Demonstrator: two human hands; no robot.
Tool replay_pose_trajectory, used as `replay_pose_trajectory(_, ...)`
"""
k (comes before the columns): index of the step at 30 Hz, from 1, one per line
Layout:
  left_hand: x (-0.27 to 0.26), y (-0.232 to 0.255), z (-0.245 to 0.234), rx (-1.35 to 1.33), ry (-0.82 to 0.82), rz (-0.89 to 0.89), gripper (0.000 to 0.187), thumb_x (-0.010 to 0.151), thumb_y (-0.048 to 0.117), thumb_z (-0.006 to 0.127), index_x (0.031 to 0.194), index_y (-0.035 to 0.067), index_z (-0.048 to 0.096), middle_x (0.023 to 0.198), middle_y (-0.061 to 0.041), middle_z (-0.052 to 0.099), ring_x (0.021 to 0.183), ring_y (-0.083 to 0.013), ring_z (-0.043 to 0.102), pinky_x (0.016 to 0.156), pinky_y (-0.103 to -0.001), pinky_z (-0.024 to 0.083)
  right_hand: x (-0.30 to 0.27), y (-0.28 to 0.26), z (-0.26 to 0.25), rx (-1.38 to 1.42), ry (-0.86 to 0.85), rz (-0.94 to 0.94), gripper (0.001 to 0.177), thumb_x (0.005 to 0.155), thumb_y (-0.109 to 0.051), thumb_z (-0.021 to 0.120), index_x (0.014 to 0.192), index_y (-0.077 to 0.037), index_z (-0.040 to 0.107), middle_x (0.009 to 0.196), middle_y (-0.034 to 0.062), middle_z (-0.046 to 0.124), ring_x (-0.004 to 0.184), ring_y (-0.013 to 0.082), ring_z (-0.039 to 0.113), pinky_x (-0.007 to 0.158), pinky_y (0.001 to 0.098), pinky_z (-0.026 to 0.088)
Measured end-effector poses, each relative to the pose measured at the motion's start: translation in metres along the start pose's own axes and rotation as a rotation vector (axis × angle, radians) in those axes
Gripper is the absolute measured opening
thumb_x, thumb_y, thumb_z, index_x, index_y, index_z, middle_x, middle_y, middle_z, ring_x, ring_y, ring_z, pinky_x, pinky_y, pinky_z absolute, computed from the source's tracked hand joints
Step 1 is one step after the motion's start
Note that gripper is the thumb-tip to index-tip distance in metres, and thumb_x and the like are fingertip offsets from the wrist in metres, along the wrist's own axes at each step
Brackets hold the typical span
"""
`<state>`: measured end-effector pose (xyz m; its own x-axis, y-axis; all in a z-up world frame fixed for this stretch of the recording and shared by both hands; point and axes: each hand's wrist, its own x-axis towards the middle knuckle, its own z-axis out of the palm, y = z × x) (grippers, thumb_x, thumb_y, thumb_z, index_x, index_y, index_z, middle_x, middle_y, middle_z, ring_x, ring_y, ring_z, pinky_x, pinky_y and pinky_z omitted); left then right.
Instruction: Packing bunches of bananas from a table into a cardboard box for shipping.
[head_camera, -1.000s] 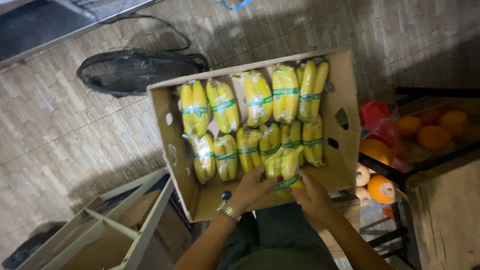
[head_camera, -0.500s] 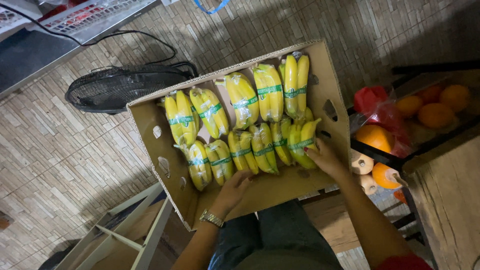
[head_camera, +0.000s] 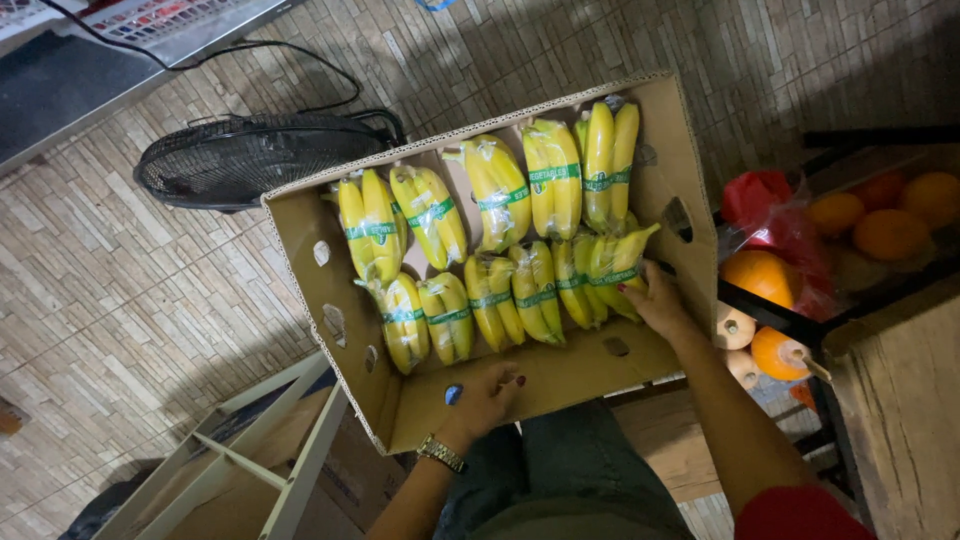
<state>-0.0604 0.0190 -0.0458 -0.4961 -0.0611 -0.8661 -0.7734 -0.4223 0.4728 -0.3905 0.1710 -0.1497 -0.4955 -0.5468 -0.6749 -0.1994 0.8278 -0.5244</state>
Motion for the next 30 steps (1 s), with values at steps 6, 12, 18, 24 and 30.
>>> replay_pose_trajectory(6, 0.004, -0.008, -0.005, 0.006, 0.049, -0.019, 0.043, 0.102, 0.033, 0.054, 0.144, 0.024, 0.059, 0.141, -0.018, 0.062, 0.135, -0.0389, 0.055, 0.113, -0.055, 0.045, 0.002, -0.009, 0.001, -0.254, 0.094, -0.156, 0.045, 0.097, -0.015, 0.060, 0.140, -0.003, 0.053, 0.130, 0.0207, 0.063, 0.126, 0.0382, 0.059, 0.110, 0.0514, 0.045)
replay_pose_trajectory(12, 0.004, -0.030, -0.032, -0.132, 0.376, -0.032, 0.039, 0.102, 0.022, 0.055, 0.139, 0.011, 0.062, 0.137, -0.021, 0.064, 0.134, -0.0397, 0.057, 0.111, -0.052, 0.048, -0.068, -0.092, 0.024, -0.443, 0.491, -0.407, 0.042, 0.102, -0.008, 0.060, 0.134, 0.014, 0.045, 0.123, 0.0316, 0.055, 0.118, 0.0496, 0.056, 0.107, 0.0600, 0.039)
replay_pose_trajectory(18, 0.095, -0.159, -0.077, 0.263, 0.744, -0.243, 0.034, 0.095, 0.036, 0.056, 0.120, 0.015, 0.064, 0.107, -0.021, 0.074, 0.106, -0.0404, 0.072, 0.096, -0.051, 0.057, -0.037, -0.097, 0.137, -0.270, 0.198, -0.821, 0.042, 0.097, -0.020, 0.068, 0.131, 0.000, 0.054, 0.121, 0.0203, 0.059, 0.114, 0.0406, 0.058, 0.102, 0.0514, 0.046)
replay_pose_trajectory(24, 0.140, -0.205, -0.068, 0.518, 0.605, -0.369, 0.054, 0.095, 0.032, 0.050, 0.133, -0.006, 0.056, 0.122, -0.041, 0.061, 0.108, -0.0597, 0.066, 0.089, -0.062, 0.058, 0.020, -0.166, 0.217, -0.575, -0.121, -0.892, 0.050, 0.086, -0.019, 0.074, 0.131, -0.004, 0.058, 0.122, 0.0162, 0.062, 0.111, 0.0358, 0.061, 0.095, 0.0465, 0.051)
replay_pose_trajectory(30, 0.155, -0.191, -0.061, 0.324, 0.617, -0.556, 0.080, 0.101, 0.041, 0.046, 0.158, -0.010, 0.024, 0.149, -0.044, 0.040, 0.119, -0.0540, 0.062, 0.089, -0.069, 0.054, 0.049, -0.179, 0.238, -0.761, -0.164, -0.925, 0.043, 0.080, -0.034, 0.075, 0.118, -0.015, 0.068, 0.104, 0.0085, 0.057, 0.100, 0.0341, 0.060, 0.082, 0.0477, 0.053)
